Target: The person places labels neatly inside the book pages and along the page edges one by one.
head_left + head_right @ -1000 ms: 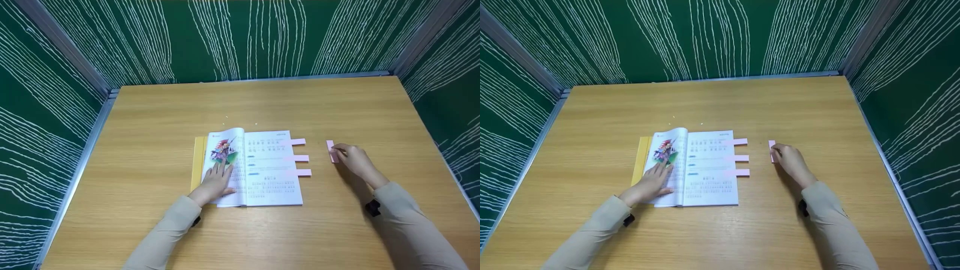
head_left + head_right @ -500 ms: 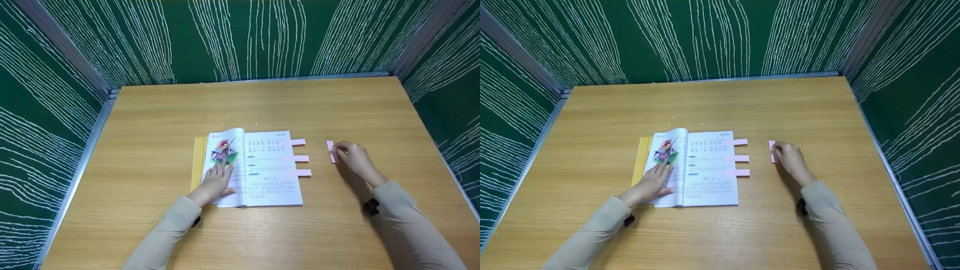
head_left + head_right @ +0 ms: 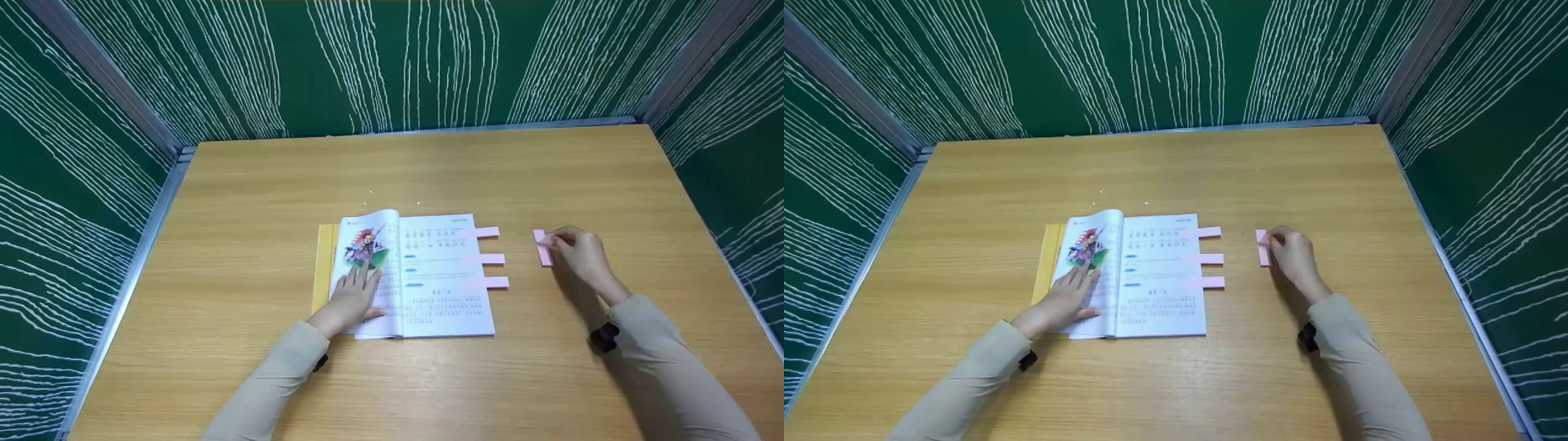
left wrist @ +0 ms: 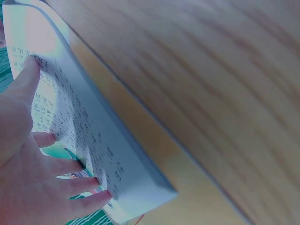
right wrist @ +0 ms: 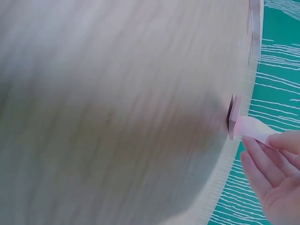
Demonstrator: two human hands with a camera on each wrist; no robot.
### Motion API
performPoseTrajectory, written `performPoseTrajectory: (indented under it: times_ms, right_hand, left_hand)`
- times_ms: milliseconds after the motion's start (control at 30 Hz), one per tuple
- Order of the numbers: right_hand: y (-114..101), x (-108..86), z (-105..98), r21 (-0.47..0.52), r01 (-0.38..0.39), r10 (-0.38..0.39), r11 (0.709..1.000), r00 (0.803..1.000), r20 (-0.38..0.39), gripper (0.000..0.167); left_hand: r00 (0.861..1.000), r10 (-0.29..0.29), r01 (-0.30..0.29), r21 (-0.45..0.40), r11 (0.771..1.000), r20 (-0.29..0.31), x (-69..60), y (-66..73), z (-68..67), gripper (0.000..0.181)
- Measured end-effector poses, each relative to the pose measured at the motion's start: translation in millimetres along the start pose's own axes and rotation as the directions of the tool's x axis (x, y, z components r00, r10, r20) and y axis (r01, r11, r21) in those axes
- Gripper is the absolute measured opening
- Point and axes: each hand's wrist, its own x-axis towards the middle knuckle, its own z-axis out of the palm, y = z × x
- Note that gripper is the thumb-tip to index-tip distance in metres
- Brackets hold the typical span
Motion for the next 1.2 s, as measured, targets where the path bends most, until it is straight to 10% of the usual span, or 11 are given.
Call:
performPoseTrajectory:
  times_ms: [600,733,967,1200]
  right_hand:
    - [1,-1.4,-5,0.197,-0.266,0.270,0.944,0.963,0.006,0.029]
    - [1,-1.6,-7,0.370,-0.341,0.359,0.864,0.933,0.022,0.027]
    - [0,-4.0,-12,0.773,-0.369,0.422,0.516,0.895,0.145,0.009]
    - [-1,-4.7,-15,0.778,-0.437,0.491,0.452,0.850,0.191,0.010]
  left_hand:
    - [1.000,-0.005,0.005,-0.005,1.000,0.004,1.4,-0.3,1.0,0.083]
    - [1.000,-0.010,0.011,-0.014,1.000,0.009,1.2,-0.6,0.1,0.083]
    - [1.000,0.001,-0.001,-0.032,0.999,-0.020,-0.6,-1.3,1.2,0.080]
    - [1.000,-0.002,0.001,-0.035,0.999,-0.016,-0.1,-2.0,1.5,0.081]
